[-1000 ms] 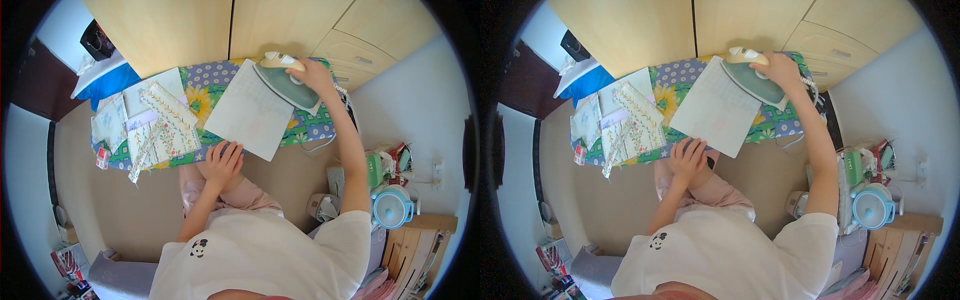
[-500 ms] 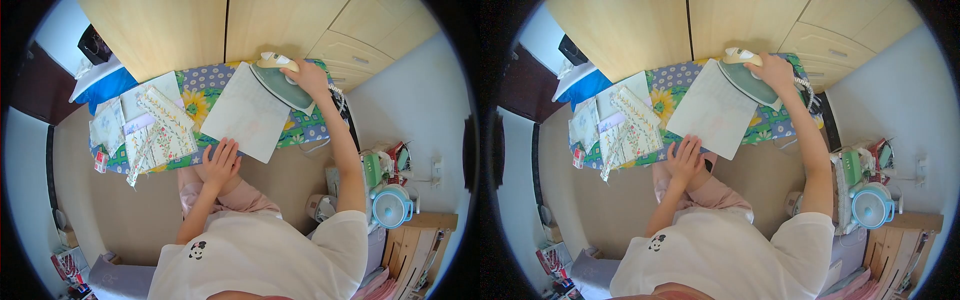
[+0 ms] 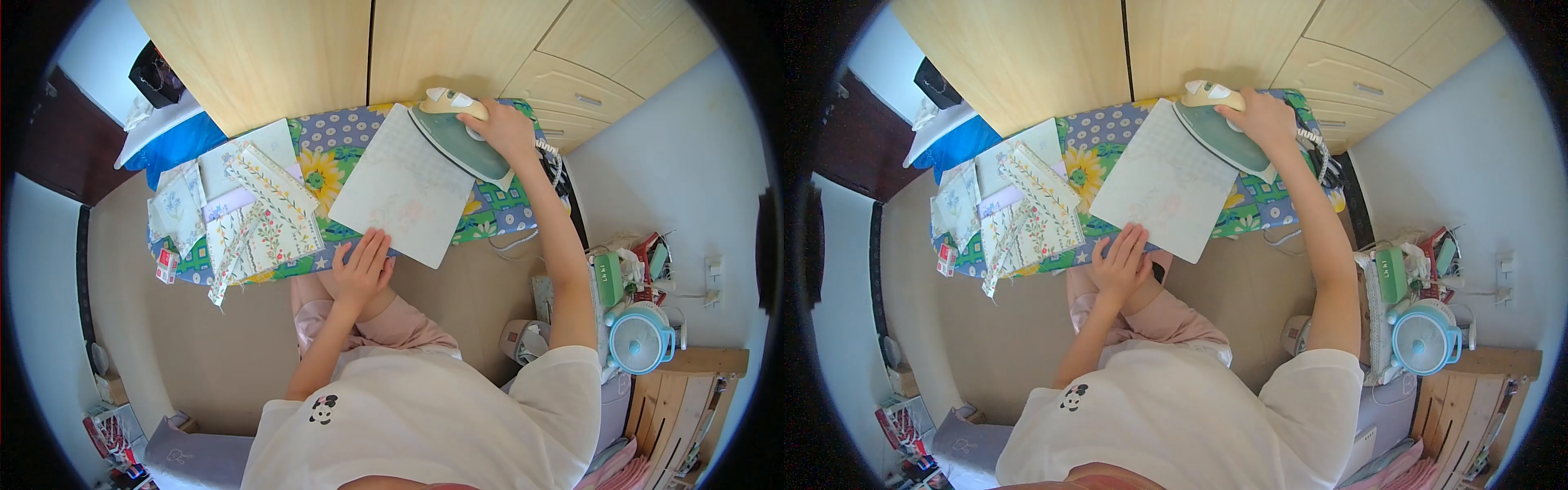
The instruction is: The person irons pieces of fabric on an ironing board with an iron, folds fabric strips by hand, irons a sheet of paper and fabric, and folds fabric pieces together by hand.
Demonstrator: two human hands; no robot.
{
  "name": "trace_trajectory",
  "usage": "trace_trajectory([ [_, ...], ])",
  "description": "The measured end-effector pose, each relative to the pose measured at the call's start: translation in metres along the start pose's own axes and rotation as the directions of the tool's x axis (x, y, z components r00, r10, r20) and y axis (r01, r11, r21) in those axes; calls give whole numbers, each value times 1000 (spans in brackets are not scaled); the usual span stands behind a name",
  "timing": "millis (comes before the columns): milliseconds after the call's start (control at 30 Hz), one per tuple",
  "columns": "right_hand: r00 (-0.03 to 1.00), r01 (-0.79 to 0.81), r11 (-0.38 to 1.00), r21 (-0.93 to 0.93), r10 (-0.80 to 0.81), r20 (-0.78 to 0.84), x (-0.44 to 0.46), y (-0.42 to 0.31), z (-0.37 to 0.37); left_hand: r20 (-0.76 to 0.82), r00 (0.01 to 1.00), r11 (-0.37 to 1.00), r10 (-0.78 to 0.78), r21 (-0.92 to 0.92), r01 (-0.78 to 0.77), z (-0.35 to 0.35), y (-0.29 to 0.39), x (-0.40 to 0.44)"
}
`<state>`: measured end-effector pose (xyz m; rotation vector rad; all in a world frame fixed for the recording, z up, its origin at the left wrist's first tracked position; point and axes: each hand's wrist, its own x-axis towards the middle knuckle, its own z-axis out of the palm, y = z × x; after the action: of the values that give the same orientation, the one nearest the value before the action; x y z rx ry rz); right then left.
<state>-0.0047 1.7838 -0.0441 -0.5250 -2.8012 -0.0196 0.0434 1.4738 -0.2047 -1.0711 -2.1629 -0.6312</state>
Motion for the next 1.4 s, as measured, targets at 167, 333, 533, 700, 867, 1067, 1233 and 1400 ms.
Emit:
trace_trajectory([
  [167,1000,-26,1000,-8,26,4,0,-3,-1,-10,1000,1000,1,-1,-1,-1,1,1],
  [333,999,-42,999,4,42,-5,3,1,2,-36,999,1000,13,-3,-13,0,0,1],
  [533,999,-28,982,188,25,21,1,3,-16,-46,999,1000,3,-19,-4,-1,-1,2],
  [700,995,-56,969,241,34,95,-4,-5,-40,-70,997,980,-35,-200,21,-12,-5,-1],
  [867,988,-71,955,288,28,151,-4,-20,-48,-82,996,976,-22,-219,4,-17,-11,-4],
  [1067,985,-28,963,269,-18,169,-1,-25,-16,-97,995,977,-22,-215,1,-14,-13,-6],
  [1233,989,-33,982,184,6,146,-5,-27,-8,-41,998,965,-50,-258,38,-17,-12,-7],
  [1400,995,-23,990,142,8,104,-5,-30,-5,-69,996,972,-54,-230,37,-13,-11,-8],
])
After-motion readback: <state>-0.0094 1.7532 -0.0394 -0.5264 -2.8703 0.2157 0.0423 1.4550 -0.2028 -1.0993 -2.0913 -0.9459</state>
